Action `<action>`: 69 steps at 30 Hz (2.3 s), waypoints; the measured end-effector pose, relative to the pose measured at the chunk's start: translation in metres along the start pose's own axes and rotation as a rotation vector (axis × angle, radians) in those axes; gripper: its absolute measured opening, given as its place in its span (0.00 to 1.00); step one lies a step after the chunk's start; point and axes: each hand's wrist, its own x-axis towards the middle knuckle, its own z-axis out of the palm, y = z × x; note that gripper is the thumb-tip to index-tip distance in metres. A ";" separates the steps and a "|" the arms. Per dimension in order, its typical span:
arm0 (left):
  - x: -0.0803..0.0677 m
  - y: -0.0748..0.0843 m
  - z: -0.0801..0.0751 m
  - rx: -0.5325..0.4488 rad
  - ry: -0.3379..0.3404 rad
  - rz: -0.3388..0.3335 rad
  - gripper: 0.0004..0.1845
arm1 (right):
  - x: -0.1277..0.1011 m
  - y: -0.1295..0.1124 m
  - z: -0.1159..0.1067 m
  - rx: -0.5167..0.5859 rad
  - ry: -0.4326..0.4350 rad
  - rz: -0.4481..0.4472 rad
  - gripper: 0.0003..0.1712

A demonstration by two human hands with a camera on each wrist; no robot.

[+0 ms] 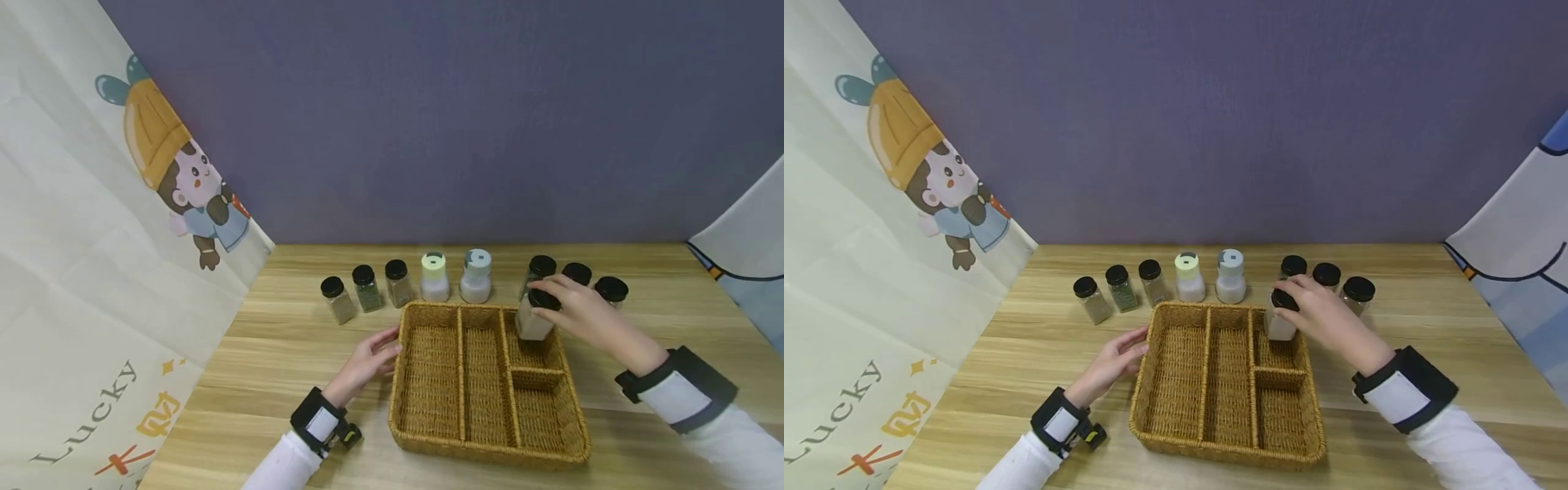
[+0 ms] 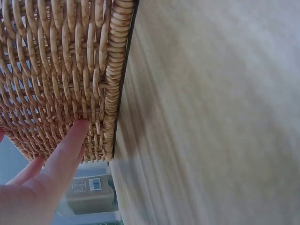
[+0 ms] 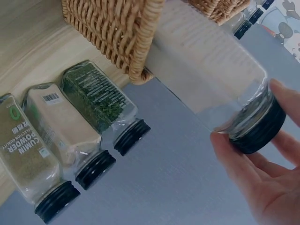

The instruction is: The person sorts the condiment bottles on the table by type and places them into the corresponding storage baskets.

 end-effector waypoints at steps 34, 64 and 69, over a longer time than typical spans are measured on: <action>0.000 -0.003 0.000 0.019 0.014 0.010 0.31 | -0.003 0.006 0.028 -0.009 0.010 -0.020 0.23; 0.005 -0.005 -0.007 -0.027 -0.003 -0.043 0.31 | -0.003 0.014 0.040 0.047 -0.077 0.075 0.23; 0.004 -0.004 -0.006 -0.032 0.014 -0.047 0.30 | -0.003 0.014 0.041 0.048 -0.068 0.057 0.24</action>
